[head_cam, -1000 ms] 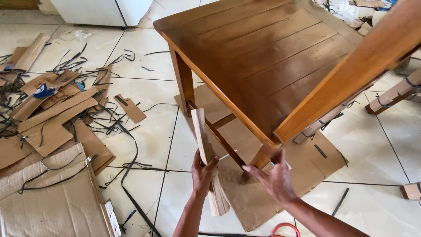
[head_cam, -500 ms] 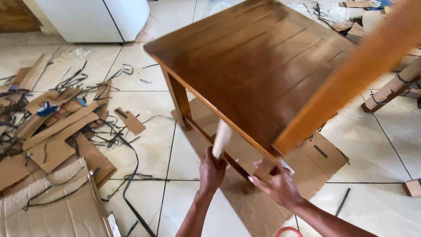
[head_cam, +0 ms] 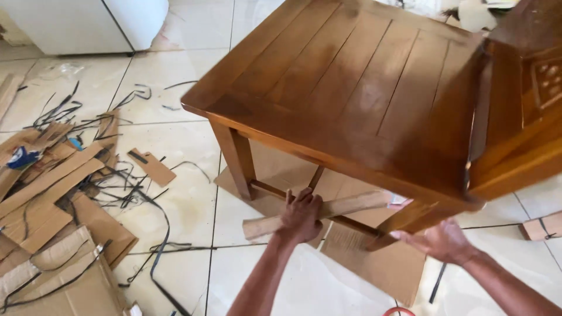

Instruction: Wrapping wooden furniture legs with cardboard and securing them with plastic ties for protection

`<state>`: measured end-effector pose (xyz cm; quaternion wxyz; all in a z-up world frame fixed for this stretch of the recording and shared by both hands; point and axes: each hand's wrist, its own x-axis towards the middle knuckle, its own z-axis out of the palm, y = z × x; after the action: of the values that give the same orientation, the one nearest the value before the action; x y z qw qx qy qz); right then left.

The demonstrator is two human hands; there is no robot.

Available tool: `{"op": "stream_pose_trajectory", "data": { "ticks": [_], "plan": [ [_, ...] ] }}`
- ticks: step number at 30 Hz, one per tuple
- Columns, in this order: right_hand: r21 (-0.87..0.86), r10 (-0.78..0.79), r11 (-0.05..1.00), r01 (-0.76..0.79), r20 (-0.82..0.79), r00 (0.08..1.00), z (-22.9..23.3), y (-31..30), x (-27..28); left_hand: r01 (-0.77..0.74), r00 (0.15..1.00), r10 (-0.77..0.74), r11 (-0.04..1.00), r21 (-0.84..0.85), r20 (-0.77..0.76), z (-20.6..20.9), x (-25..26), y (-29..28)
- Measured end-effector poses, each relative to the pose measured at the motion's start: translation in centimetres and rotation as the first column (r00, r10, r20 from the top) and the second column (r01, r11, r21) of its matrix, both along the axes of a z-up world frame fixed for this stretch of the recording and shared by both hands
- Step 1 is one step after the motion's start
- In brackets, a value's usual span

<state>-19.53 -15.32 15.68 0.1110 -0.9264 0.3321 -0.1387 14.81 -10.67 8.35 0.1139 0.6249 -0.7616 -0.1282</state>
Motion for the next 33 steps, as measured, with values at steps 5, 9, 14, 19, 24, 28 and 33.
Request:
{"op": "stream_pose_trajectory", "data": {
  "ticks": [5,9,14,19,24,28,33],
  "plan": [
    [0.041,-0.464,0.875,0.483,-0.219,0.858,1.3,-1.8,-3.2,-0.046,0.999,0.044,0.993,-0.107,-0.022,-1.8,-4.5,-1.9],
    [0.087,-0.527,0.825,0.559,-0.240,0.815,0.6,-1.6,-6.4,-0.137,0.987,0.123,0.980,-0.145,-0.103,-2.5,-9.0,-1.7],
    [-0.133,-0.615,0.784,0.606,-0.289,0.733,-5.9,-2.5,-14.5,-0.104,0.995,0.104,0.992,-0.068,-0.016,0.4,-13.6,1.6],
    [0.038,-0.605,0.789,0.613,-0.121,0.787,-9.4,3.2,-15.2,-0.016,1.000,0.015,0.999,0.028,0.019,-0.2,-15.1,3.4],
    [-0.066,-0.102,0.992,0.106,0.060,0.993,-5.3,7.2,-8.7,0.064,0.998,-0.057,0.974,0.215,-0.039,1.9,-15.3,3.5],
    [-0.259,-0.001,0.966,0.019,0.067,0.998,-2.6,6.8,-4.1,0.205,0.969,-0.224,0.964,0.168,0.107,1.3,-15.6,2.8],
    [-0.051,-0.159,0.986,0.156,-0.077,0.984,-2.5,5.4,-3.4,0.184,0.956,-0.225,0.959,0.216,0.187,0.3,-15.3,2.0]
  ]
}}
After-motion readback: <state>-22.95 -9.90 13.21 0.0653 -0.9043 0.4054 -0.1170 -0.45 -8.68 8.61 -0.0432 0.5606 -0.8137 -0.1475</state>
